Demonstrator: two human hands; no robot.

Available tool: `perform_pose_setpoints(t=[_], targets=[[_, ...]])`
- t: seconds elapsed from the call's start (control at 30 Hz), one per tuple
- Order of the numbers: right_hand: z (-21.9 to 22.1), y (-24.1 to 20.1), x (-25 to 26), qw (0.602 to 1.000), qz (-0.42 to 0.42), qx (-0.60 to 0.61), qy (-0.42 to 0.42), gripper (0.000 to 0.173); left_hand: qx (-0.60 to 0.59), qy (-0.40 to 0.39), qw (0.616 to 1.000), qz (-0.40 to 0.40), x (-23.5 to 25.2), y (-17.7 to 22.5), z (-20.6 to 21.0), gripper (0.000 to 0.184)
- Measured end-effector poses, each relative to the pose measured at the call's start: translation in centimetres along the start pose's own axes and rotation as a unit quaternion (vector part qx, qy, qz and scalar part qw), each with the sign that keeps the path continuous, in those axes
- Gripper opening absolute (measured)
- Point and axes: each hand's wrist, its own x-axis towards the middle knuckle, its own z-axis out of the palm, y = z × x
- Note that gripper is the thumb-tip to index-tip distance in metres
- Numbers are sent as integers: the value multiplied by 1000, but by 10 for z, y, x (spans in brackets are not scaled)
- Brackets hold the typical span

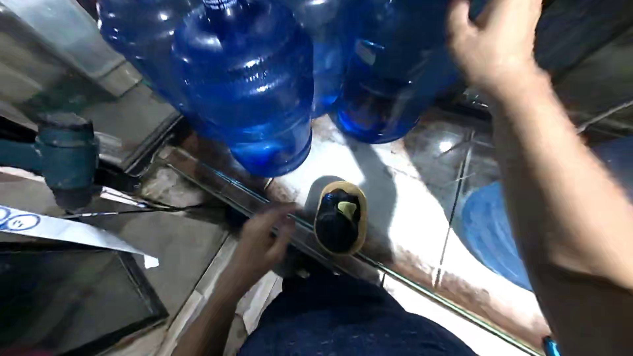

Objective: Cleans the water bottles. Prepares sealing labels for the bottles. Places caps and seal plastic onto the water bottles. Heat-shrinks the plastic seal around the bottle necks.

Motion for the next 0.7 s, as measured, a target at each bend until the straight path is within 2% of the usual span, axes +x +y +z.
perform_pose_setpoints(t=[0.07,0.1,0.17,0.2,0.3,0.37,0.47,0.53,0.6,0.7], targets=[[22,0,-59,994,10,83,-68,54,-21,-140,987,-71,22,6,31,34],[35,1,-92,986,24,118,-111,50,-19,-186,977,-102,34,7,43,37],[62,-2,-158,964,74,156,-204,35,26,-230,967,-110,53,2,66,42],[77,0,-184,951,104,160,-244,34,60,-274,952,-120,63,2,76,50],[112,3,-243,914,198,174,-308,46,174,-361,906,-134,74,1,116,79],[118,-2,-268,897,243,166,-330,61,211,-375,894,-123,75,-6,139,82],[123,-11,-294,895,261,160,-324,77,166,-317,931,-66,67,-18,150,50],[125,-13,-307,912,243,150,-296,82,111,-277,954,5,53,-21,145,35],[132,-13,-321,949,176,128,-227,78,108,-324,939,42,40,-19,136,31],[148,-10,-336,986,25,89,-139,54,134,-425,895,28,36,-22,134,31]])
